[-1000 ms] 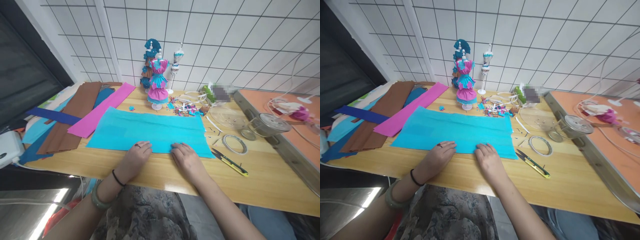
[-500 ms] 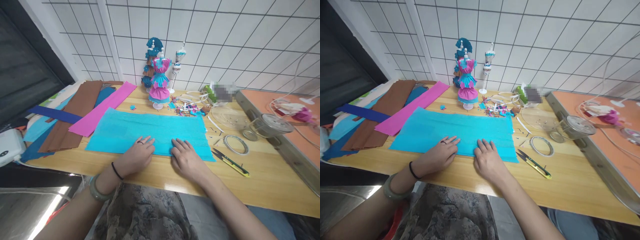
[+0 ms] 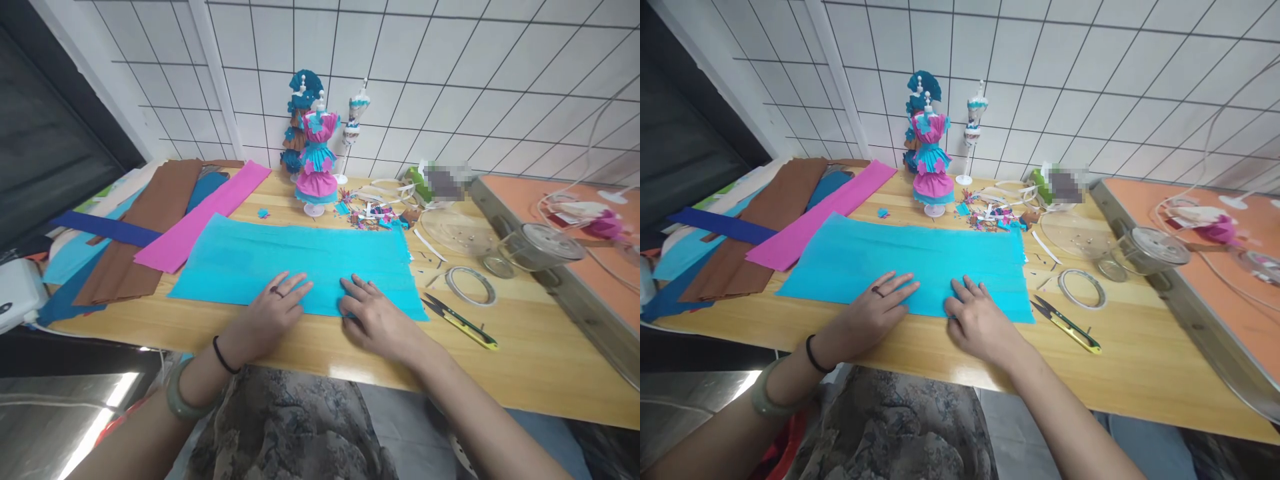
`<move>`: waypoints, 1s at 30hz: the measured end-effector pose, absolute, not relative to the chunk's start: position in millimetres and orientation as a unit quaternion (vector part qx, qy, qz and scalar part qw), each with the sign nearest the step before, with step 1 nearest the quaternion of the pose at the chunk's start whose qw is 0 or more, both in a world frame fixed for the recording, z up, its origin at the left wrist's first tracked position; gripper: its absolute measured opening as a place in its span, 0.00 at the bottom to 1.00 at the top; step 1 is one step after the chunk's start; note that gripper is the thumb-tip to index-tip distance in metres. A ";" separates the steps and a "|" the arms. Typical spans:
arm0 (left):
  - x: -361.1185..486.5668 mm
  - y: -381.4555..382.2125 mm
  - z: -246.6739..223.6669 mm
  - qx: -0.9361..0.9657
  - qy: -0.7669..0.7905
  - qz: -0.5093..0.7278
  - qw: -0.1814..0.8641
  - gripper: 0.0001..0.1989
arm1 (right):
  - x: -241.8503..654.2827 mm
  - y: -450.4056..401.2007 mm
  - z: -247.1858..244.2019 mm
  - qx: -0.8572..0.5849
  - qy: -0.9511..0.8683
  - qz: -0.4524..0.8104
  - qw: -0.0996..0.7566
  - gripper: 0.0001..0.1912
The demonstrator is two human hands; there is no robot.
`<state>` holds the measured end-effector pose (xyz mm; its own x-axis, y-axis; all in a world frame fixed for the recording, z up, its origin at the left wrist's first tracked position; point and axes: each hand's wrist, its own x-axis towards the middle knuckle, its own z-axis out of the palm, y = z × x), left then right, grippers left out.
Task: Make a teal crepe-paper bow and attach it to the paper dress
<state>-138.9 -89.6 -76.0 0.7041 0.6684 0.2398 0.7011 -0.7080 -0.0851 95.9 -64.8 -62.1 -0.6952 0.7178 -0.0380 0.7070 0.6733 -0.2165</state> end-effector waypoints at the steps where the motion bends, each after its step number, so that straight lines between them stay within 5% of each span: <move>1: -139.8 -91.0 -76.9 -0.920 -0.369 -0.098 0.086 0.12 | 96.8 -64.9 -61.4 -0.384 -0.916 0.115 0.027 0.08; 10: -142.8 -100.0 -84.2 -0.924 -0.364 -0.107 0.042 0.12 | 104.4 -62.7 -60.4 -0.357 -0.919 0.149 0.072 0.06; 19: -149.3 -109.2 -90.8 -0.907 -0.410 -0.092 -0.027 0.23 | 113.3 -70.8 -81.8 -0.362 -0.928 0.063 0.068 0.27; 30: -134.3 -109.1 -82.9 -0.902 -0.418 -0.102 -0.026 0.29 | 124.9 -75.8 -86.3 -0.357 -0.932 0.021 0.056 0.26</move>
